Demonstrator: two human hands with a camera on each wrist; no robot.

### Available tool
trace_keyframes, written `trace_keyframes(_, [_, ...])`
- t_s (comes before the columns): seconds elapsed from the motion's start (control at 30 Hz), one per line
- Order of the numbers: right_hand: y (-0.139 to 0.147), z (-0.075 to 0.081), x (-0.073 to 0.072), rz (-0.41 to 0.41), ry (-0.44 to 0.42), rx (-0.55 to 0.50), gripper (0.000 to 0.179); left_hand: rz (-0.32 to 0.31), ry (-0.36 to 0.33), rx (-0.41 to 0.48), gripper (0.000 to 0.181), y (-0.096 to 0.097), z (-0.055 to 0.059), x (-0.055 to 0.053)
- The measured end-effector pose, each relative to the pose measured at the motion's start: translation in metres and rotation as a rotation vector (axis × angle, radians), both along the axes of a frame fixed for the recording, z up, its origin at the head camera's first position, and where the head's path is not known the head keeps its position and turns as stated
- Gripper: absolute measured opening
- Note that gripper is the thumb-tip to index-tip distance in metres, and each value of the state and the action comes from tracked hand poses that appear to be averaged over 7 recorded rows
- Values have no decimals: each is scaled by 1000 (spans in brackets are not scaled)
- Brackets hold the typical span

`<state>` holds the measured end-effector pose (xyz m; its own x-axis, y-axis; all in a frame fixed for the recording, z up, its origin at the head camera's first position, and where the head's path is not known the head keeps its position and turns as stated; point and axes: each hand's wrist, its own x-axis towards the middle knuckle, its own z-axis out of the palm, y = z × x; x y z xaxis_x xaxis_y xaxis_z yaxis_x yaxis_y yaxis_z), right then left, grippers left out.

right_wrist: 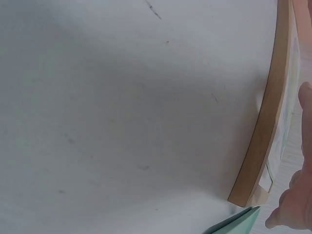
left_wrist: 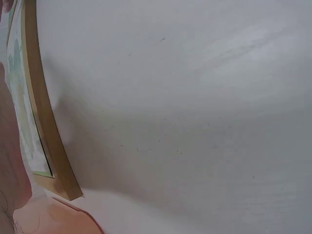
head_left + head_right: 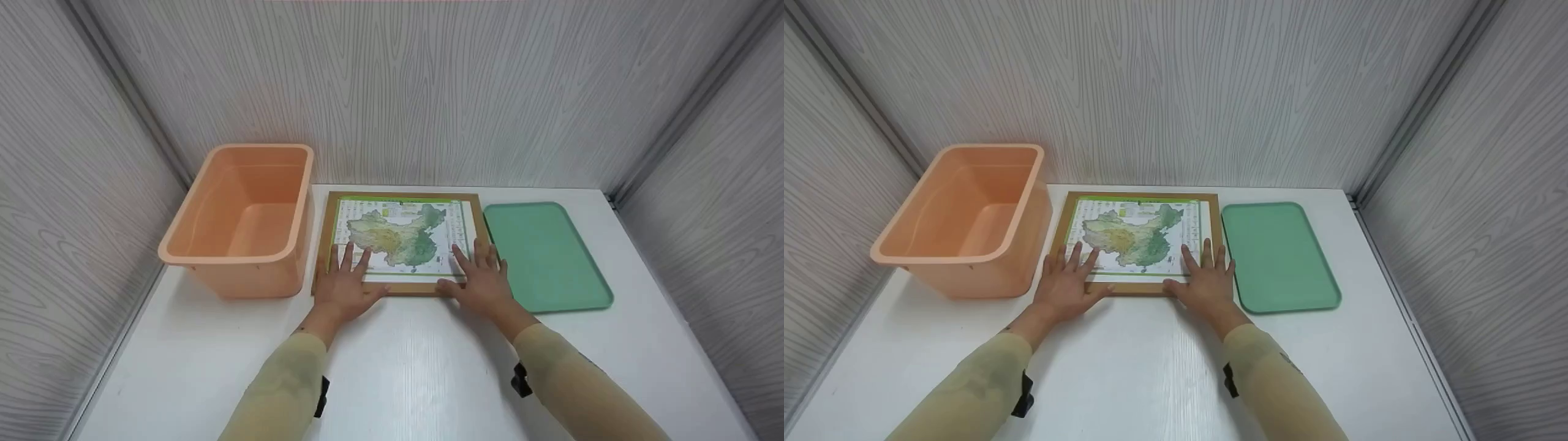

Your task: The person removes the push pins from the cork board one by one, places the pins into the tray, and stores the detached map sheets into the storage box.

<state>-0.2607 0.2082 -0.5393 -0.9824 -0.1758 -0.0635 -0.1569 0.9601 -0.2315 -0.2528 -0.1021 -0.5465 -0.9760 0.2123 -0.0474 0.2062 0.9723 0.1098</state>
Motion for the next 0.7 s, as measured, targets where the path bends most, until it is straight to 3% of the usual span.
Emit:
trace_keyframes(0.33, [0, -9, -3, -11, -41, -13, 96, -5, -8, -52, 101, -3, -7, -2])
trace_keyframes(0.7, [-1, -14, -3, 28, -33, -46, 92, 1, -14, -30, 97, -5, -12, -3])
